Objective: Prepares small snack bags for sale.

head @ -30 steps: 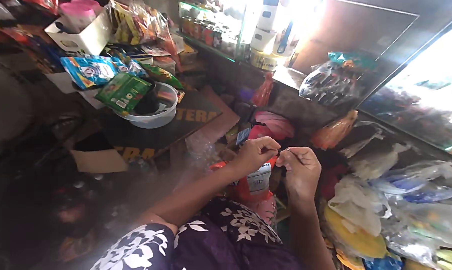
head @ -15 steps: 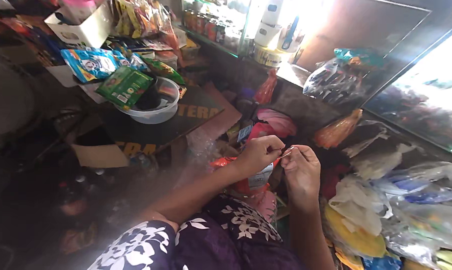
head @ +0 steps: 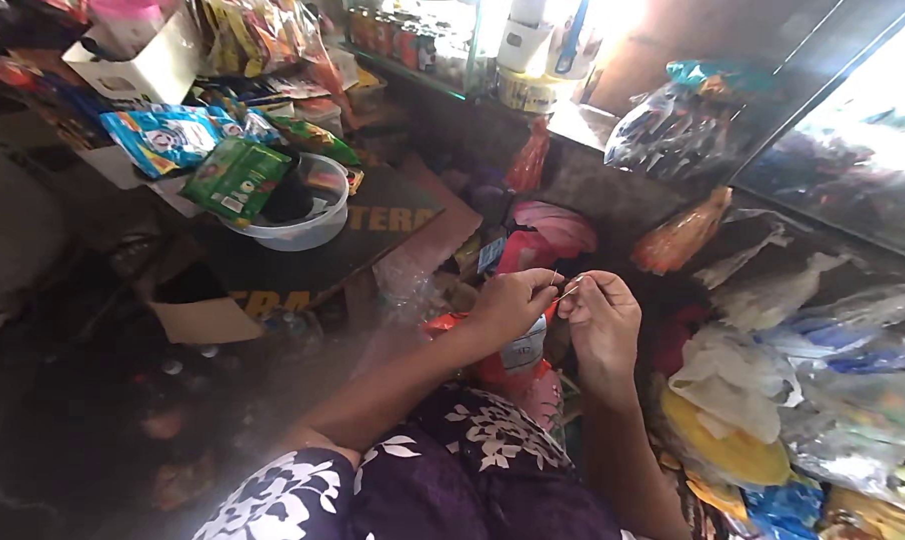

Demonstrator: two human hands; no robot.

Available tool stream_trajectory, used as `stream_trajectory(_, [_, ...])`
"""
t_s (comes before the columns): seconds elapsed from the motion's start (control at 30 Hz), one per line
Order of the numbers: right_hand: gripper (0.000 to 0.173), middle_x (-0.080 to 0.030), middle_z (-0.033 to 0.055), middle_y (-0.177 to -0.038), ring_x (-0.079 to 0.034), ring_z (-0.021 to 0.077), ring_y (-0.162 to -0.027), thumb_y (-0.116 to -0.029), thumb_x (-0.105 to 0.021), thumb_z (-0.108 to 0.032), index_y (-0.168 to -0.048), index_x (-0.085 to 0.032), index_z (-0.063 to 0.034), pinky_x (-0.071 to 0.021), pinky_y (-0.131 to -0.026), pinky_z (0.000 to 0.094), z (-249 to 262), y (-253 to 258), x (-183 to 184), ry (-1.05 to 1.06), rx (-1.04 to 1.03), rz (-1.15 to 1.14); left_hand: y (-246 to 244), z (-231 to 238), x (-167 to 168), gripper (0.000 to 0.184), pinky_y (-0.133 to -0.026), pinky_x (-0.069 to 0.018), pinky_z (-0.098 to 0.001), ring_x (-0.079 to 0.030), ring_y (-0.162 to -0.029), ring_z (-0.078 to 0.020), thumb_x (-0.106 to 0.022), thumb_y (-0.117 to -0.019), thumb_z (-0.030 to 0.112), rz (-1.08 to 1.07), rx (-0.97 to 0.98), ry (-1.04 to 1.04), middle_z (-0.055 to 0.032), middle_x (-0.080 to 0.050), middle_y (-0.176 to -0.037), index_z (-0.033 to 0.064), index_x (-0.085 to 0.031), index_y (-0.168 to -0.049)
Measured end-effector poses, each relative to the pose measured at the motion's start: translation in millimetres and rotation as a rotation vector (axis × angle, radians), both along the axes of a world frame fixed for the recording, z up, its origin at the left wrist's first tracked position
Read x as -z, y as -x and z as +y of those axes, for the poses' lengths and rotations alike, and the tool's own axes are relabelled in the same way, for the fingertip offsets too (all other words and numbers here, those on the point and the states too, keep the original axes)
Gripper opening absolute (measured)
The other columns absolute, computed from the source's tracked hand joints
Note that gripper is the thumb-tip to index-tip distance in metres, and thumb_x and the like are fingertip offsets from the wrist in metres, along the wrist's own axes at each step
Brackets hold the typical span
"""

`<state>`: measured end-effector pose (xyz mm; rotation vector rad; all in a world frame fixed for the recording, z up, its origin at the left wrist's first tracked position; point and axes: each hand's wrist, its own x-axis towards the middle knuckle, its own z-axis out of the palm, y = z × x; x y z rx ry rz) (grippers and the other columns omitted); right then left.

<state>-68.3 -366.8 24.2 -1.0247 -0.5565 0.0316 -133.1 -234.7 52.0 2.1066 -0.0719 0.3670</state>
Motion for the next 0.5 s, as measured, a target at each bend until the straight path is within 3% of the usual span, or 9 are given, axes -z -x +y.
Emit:
stream_trajectory(0.13, [0.021,-0.070,-0.0058,-0.072,-0.063,0.0027,-0.057,-0.0971,-0.053,0.003,-0.093,-0.068,-0.0109,-0.0560,-0.056,0.0181,-1.4,-1.5,2.9,0.087,0.018,-0.041,2.4,-3.6,4.1,0.027,-0.084,-0.0560,-0.0436,-0.070,-0.090,-0.0269,-0.051,-0.1051,0.006,-0.085,0.029,-0.111,-0.0193,-0.072,-0.103,-0.0042,-0.068,-0.123])
stream_trajectory(0.27, [0.021,-0.065,-0.0080,-0.067,-0.058,0.0005,-0.055,-0.0950,-0.056,0.001,-0.090,-0.071,-0.0122,-0.0521,-0.056,0.0168,-4.3,-3.4,4.9,0.161,-0.002,-0.010,5.0,-5.3,6.9,0.031,-0.082,-0.0552,-0.0384,-0.068,-0.087,-0.0231,-0.049,-0.1060,0.005,-0.029,0.058,-0.067,-0.0186,-0.071,-0.107,-0.0031,-0.063,-0.132])
stream_trajectory(0.43, [0.021,-0.061,-0.0073,-0.062,-0.053,0.0002,-0.052,-0.0965,-0.054,0.000,-0.086,-0.070,-0.0105,-0.0481,-0.054,0.0156,-4.4,-4.7,5.9,0.179,-0.037,0.110,5.6,-5.5,10.0,0.026,-0.078,-0.0548,-0.0355,-0.066,-0.081,-0.0212,-0.050,-0.1053,0.004,-0.047,0.052,-0.101,-0.0180,-0.071,-0.099,-0.0062,-0.066,-0.123])
stream_trajectory(0.5, [0.023,-0.061,-0.0073,-0.062,-0.053,0.0002,-0.052,-0.0977,-0.052,0.000,-0.086,-0.069,-0.0103,-0.0479,-0.053,0.0156,-3.7,-4.6,6.8,0.186,-0.045,0.138,5.6,-5.4,10.4,0.026,-0.084,-0.0557,-0.0384,-0.070,-0.090,-0.0253,-0.051,-0.1042,0.002,-0.065,0.049,-0.151,-0.0202,-0.072,-0.104,-0.0076,-0.068,-0.121])
